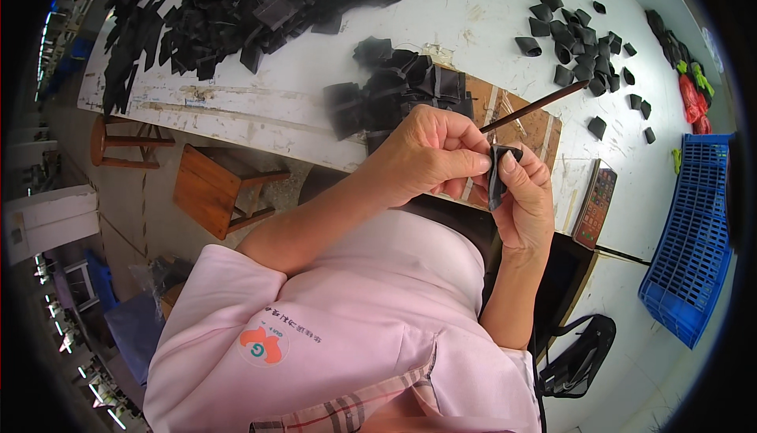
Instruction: The recorder is applying a liquid adhesive using a small brush to small black rectangular components on a workbench in an industrial setting.
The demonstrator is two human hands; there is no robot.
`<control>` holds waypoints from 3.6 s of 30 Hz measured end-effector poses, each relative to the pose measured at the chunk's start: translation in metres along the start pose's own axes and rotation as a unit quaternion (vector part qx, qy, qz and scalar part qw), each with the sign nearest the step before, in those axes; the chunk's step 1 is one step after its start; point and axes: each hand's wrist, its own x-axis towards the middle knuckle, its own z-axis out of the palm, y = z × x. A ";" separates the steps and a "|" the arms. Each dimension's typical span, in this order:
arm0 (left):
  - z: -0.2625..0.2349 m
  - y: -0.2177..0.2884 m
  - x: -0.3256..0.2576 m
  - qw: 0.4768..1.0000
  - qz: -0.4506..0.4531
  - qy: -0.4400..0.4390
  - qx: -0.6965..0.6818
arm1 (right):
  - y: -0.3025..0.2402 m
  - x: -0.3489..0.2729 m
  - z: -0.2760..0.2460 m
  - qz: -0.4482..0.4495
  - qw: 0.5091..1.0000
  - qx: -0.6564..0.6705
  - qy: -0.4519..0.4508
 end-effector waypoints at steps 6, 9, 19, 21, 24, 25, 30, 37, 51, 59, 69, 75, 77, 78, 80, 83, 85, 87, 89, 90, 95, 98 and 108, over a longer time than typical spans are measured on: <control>-0.001 -0.004 -0.001 0.997 0.010 0.019 0.073 | 0.000 -0.003 0.003 -0.040 0.980 -0.190 0.045; 0.000 -0.024 0.004 0.965 0.123 0.123 0.195 | 0.009 -0.003 0.012 -0.312 0.797 -0.486 0.176; 0.022 -0.005 -0.004 0.915 0.264 0.108 0.284 | 0.001 -0.023 0.026 -0.454 0.630 -0.605 0.176; 0.023 -0.004 -0.005 0.914 0.276 0.099 0.280 | -0.001 -0.021 0.026 -0.451 0.640 -0.601 0.159; 0.025 -0.009 -0.004 0.902 0.278 0.114 0.310 | -0.002 -0.019 0.030 -0.401 0.707 -0.567 0.133; 0.026 -0.016 -0.001 0.868 0.329 0.164 0.334 | -0.001 -0.018 0.029 -0.403 0.706 -0.567 0.132; 0.030 -0.021 0.010 0.922 0.286 0.208 0.158 | 0.009 -0.007 0.021 -0.425 0.646 -0.611 0.169; 0.015 -0.009 0.010 0.994 0.064 -0.006 -0.093 | -0.018 -0.006 0.008 -0.083 0.991 -0.070 0.082; 0.012 0.041 0.036 0.804 -0.031 -0.236 -0.546 | -0.088 0.025 0.039 -0.076 0.982 -0.138 -0.103; 0.011 0.038 0.036 0.847 -0.065 -0.114 -0.515 | -0.084 0.033 0.032 -0.083 0.985 -0.110 -0.106; 0.002 0.021 0.043 0.849 -0.066 -0.112 -0.511 | -0.081 0.043 0.023 -0.054 0.983 -0.141 -0.105; 0.009 0.020 0.039 0.925 0.039 -0.111 -0.362 | -0.069 0.042 0.015 -0.075 0.979 -0.107 -0.155; 0.015 0.026 0.035 0.968 0.091 -0.031 -0.232 | -0.073 0.040 0.016 -0.072 0.980 -0.132 -0.131; 0.018 0.026 0.038 0.967 0.251 0.023 -0.033 | -0.075 0.035 0.021 -0.157 0.953 -0.251 -0.065; 0.024 0.036 0.036 0.869 0.425 0.091 0.237 | -0.073 0.028 0.020 -0.274 0.903 -0.329 0.027; 0.024 0.045 0.038 0.831 0.447 0.017 0.331 | -0.064 0.018 0.017 -0.427 0.813 -0.393 0.049; 0.029 0.041 0.038 0.865 0.423 0.044 0.266 | -0.062 0.012 0.024 -0.462 0.759 -0.458 0.030; 0.030 0.037 0.038 0.923 0.383 0.046 0.008 | -0.062 0.011 0.034 -0.493 0.700 -0.515 0.042; 0.023 0.036 0.040 0.935 0.348 0.038 -0.065 | -0.062 0.011 0.039 -0.497 0.684 -0.530 0.063; 0.021 0.034 0.041 0.934 0.333 0.023 -0.124 | -0.063 0.011 0.040 -0.503 0.668 -0.543 0.080; 0.020 0.025 0.037 0.940 0.302 0.032 -0.155 | -0.063 0.013 0.037 -0.473 0.714 -0.512 0.065; 0.016 0.020 0.036 0.944 0.296 0.014 -0.143 | -0.054 0.016 0.032 -0.470 0.737 -0.481 0.067; 0.017 0.015 0.038 0.943 0.285 -0.001 -0.175 | -0.060 0.014 0.029 -0.431 0.756 -0.492 0.043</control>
